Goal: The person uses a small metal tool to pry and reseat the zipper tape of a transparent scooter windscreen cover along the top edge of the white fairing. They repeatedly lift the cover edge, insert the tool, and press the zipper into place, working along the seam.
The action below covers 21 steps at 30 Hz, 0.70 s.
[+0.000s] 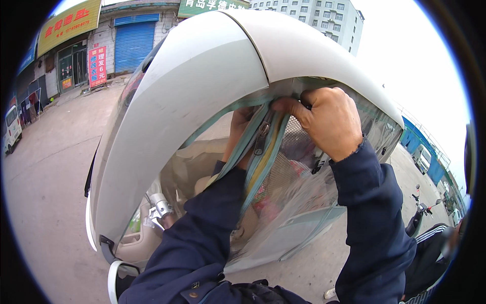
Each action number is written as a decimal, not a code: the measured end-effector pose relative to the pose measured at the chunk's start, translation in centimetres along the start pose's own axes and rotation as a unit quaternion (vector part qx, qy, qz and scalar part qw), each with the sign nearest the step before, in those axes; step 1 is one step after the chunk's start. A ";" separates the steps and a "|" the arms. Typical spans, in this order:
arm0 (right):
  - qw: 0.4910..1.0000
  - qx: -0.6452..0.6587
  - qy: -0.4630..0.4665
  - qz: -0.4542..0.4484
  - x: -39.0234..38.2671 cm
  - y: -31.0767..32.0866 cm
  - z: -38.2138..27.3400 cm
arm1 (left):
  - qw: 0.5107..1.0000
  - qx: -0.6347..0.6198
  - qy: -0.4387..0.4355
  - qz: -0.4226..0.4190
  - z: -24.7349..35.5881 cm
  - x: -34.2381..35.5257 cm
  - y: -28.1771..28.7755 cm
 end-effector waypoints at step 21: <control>0.991 -0.048 -0.112 -0.060 -0.7 1.4 -0.2 | 0.984 -0.089 0.105 -0.117 -1.1 -4.4 3.4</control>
Point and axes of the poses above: each hand's wrist, its own x-axis towards the middle knuckle, its own y-axis out of the back of the hand, z = x × y, the point moved 5 cm from there along x, towards the middle knuckle, and after that the axes turned 11 degrees about z, right-handed, at the moved point
